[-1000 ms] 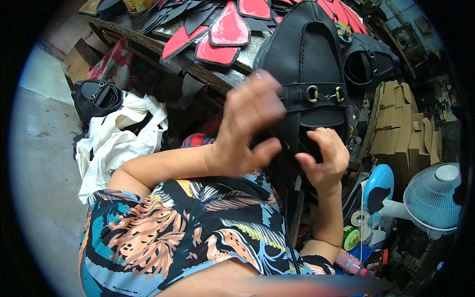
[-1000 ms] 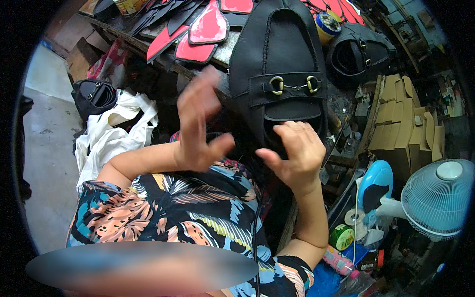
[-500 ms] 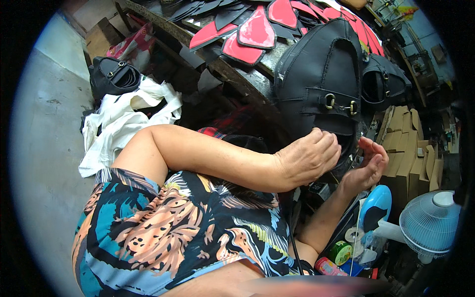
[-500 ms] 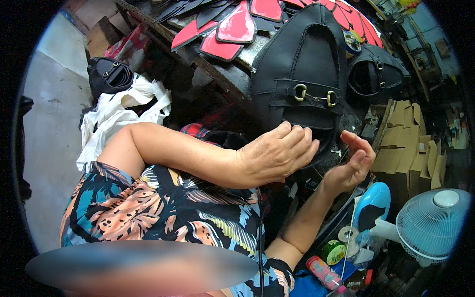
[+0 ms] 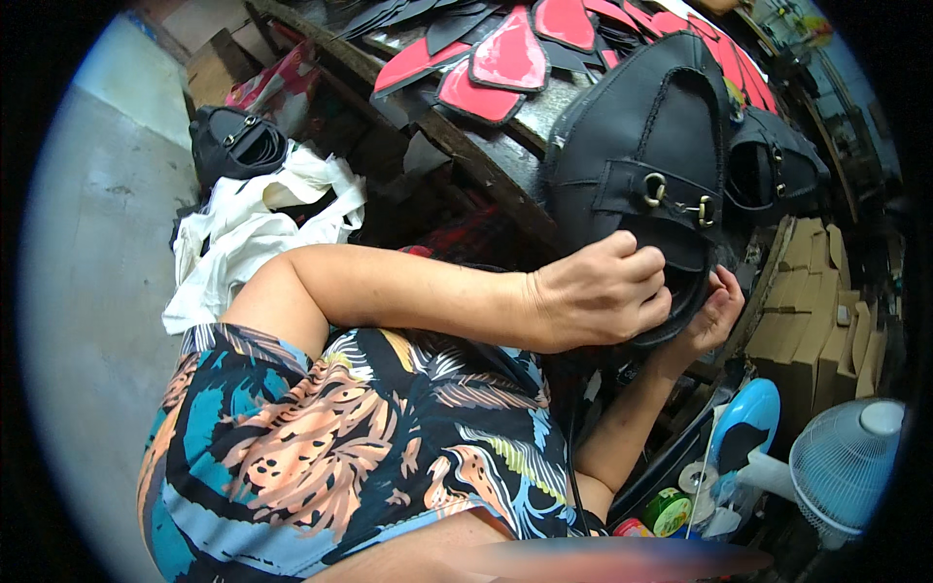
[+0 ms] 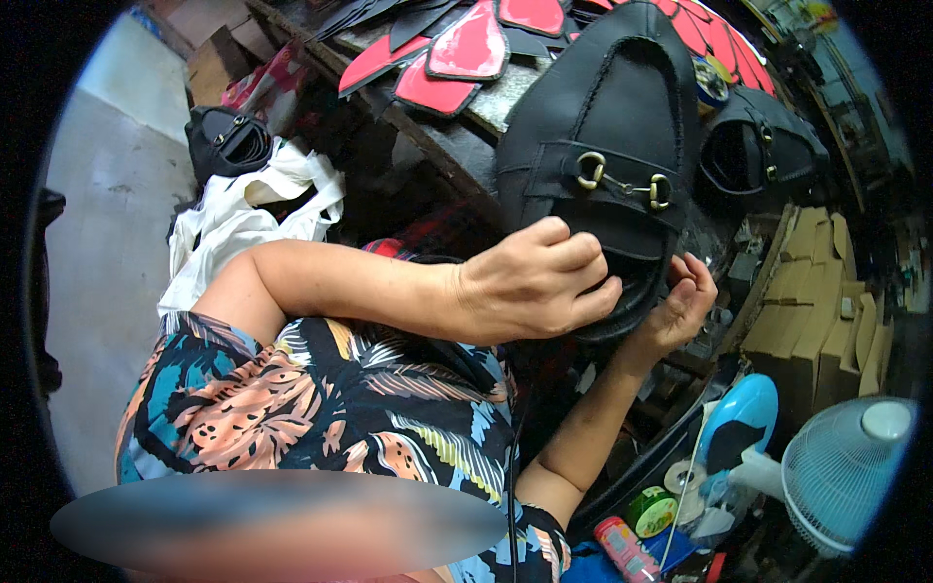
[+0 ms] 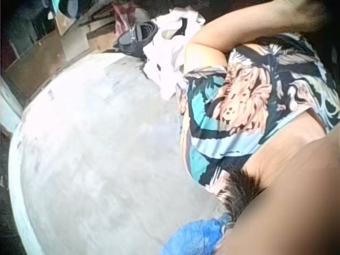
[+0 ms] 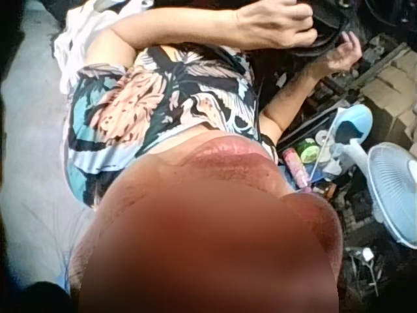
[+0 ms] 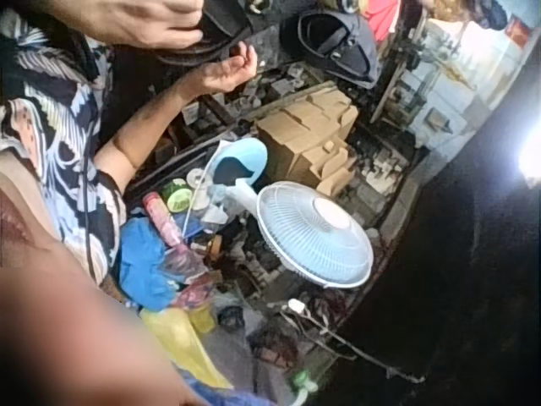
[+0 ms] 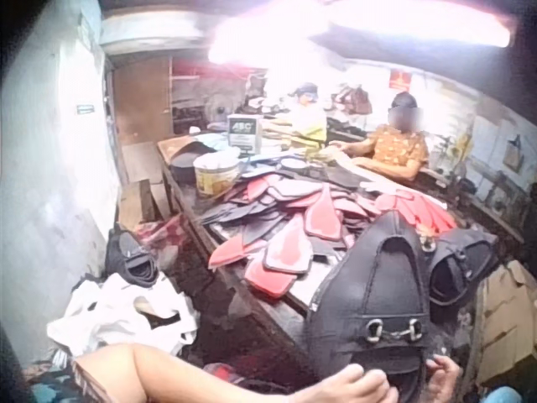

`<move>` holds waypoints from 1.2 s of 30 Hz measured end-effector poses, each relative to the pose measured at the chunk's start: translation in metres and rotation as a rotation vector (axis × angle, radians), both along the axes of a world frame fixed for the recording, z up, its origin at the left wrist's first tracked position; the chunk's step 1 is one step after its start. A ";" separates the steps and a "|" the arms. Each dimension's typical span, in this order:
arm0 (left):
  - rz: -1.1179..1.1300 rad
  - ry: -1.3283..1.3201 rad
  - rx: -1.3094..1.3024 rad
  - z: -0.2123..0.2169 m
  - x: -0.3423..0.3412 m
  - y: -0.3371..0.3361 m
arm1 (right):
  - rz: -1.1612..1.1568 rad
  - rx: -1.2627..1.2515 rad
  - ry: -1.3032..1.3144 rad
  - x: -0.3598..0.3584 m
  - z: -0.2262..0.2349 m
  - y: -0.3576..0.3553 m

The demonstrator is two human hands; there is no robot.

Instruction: The person uses scissors to trim excess white insole material from the inside of black sandals. They repeatedly lift the upper strap, cut along the inner edge, and remove trimmed pieces. After finishing one sandal, they place it aside and begin the same process on a second sandal.

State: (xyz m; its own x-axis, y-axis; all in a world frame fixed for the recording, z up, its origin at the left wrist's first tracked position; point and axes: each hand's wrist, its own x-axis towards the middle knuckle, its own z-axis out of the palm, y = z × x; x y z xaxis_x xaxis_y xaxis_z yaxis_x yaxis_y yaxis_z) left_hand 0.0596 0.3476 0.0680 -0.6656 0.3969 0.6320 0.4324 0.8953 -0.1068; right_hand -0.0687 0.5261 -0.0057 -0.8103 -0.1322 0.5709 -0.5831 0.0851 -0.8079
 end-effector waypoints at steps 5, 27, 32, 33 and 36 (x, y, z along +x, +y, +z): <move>-0.144 0.009 0.404 0.056 0.025 -0.053 | 0.050 -0.031 0.072 -0.004 -0.005 -0.005; 1.232 -0.137 -0.331 -0.058 0.211 -0.353 | -0.051 0.258 0.022 -0.029 -0.035 0.002; 1.109 -0.508 -0.312 -0.118 0.207 -0.372 | -0.048 0.295 0.018 -0.024 -0.035 0.009; 1.107 -0.461 -0.314 -0.114 0.204 -0.373 | -0.027 0.289 0.033 -0.024 -0.035 0.009; 1.050 -0.629 -0.225 -0.080 0.213 -0.379 | -0.028 0.278 0.004 -0.023 -0.036 0.005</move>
State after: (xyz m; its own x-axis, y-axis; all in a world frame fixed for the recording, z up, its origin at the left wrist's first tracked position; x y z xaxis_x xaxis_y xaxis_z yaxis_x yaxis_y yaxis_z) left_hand 0.2725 -0.0314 -0.0115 -0.8886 -0.4525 0.0756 -0.4499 0.8273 -0.3363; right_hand -0.0914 0.5312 -0.0419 -0.8137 -0.2618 0.5190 -0.5805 0.3190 -0.7492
